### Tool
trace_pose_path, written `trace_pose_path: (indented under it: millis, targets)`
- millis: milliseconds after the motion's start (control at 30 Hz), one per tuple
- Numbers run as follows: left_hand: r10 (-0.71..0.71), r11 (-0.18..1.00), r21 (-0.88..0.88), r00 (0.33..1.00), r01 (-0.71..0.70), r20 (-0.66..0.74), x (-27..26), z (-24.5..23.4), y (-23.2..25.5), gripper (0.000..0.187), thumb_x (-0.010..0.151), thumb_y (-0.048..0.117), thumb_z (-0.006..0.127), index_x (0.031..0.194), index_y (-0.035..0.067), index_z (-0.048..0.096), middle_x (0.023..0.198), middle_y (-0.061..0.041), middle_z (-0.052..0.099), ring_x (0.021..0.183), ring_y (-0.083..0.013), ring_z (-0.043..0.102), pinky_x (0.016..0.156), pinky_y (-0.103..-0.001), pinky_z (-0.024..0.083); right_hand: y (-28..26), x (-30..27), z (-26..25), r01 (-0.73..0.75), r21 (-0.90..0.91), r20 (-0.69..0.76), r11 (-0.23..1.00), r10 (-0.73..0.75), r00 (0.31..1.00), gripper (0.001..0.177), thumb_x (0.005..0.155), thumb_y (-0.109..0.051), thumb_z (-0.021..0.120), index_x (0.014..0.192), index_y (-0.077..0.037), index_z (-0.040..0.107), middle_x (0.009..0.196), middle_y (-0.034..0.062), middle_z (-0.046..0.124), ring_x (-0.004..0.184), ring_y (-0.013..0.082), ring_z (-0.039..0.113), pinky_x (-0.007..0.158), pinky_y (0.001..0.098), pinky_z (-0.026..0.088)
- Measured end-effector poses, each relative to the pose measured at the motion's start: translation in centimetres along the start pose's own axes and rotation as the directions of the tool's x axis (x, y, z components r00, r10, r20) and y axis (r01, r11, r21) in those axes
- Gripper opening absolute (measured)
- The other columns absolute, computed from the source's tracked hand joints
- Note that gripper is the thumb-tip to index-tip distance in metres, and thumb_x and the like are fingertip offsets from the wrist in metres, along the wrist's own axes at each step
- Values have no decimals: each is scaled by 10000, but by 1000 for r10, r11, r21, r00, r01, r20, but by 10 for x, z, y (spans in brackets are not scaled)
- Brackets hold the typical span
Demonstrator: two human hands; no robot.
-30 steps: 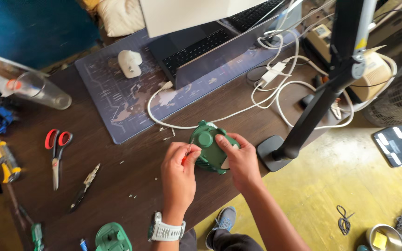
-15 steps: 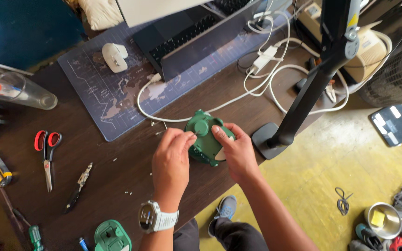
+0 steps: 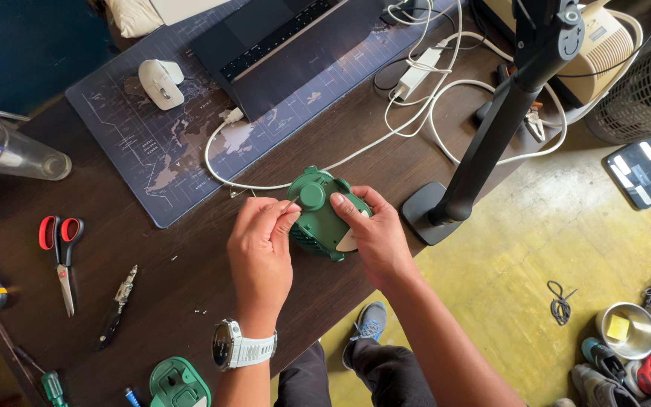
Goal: The person disassembles a small green electric fan on a desk. They remove the front grille, then use a screwdriver to remove screws from the rear housing, separating the back cover from the fan body.
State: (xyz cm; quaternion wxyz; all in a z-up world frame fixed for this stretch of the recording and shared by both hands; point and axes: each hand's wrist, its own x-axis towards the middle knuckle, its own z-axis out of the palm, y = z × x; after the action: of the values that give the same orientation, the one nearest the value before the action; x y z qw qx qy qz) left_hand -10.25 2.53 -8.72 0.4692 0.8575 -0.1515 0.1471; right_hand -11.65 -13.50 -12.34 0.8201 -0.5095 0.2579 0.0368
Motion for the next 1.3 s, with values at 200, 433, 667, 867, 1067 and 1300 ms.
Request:
trace_pose_path:
  millis: [200, 433, 667, 867, 1067, 1300]
  targets:
    - [17, 1000, 0, 1000, -17, 11, 2, 0, -2, 92, 957, 35, 712, 1029, -23, 707, 950, -88, 657, 822, -219, 703, 699, -327, 563, -1, 2, 0, -7, -10, -9, 1000, 7, 1000, 288, 906, -263, 760, 1082, -46, 690, 828, 14, 703, 697, 71, 641, 599, 242, 536]
    - [5, 999, 48, 998, -8, 57, 8, -4, 1, 99, 920, 12, 751, 1014, -16, 736, 921, -93, 648, 750, -190, 694, 649, -314, 543, 0, 6, 0, -10, -4, -4, 1000, 10, 1000, 285, 903, -256, 763, 1082, -47, 687, 854, 11, 706, 714, 71, 649, 612, 240, 541]
    - [-54, 998, -16, 995, 55, 81, 14, -10, 4, 69, 912, 9, 758, 976, -9, 742, 880, -69, 689, 714, -155, 686, 627, -281, 532, -1, 8, 2, -7, 10, 8, 1000, 7, 1000, 287, 898, -253, 765, 1081, -47, 686, 842, 17, 708, 700, 78, 654, 594, 248, 547]
    - [-140, 985, -88, 988, 146, 72, 13, -8, -3, 80, 911, 45, 777, 954, -5, 731, 871, -36, 694, 726, -96, 631, 659, -231, 502, -4, 8, 3, -22, -2, -9, 1000, 22, 1000, 275, 896, -249, 765, 1071, -51, 692, 832, 17, 706, 690, 81, 658, 591, 245, 550]
    - [-462, 817, -313, 874, 485, 150, 8, 1, -15, 119, 933, 112, 779, 997, 18, 743, 801, 40, 641, 685, -23, 522, 616, -193, 442, -8, 8, 4, -28, 26, -4, 999, 29, 1000, 268, 900, -246, 761, 1065, -50, 680, 830, 18, 702, 691, 81, 665, 588, 246, 558]
    - [-470, 696, -502, 854, 514, 222, 6, 3, -19, 148, 973, 84, 700, 1082, -14, 678, 912, 20, 633, 801, -25, 559, 722, -178, 474, -10, 6, 6, -24, 1, -8, 1000, 24, 1000, 272, 900, -251, 755, 1064, -48, 679, 822, 23, 704, 671, 82, 661, 564, 245, 550]
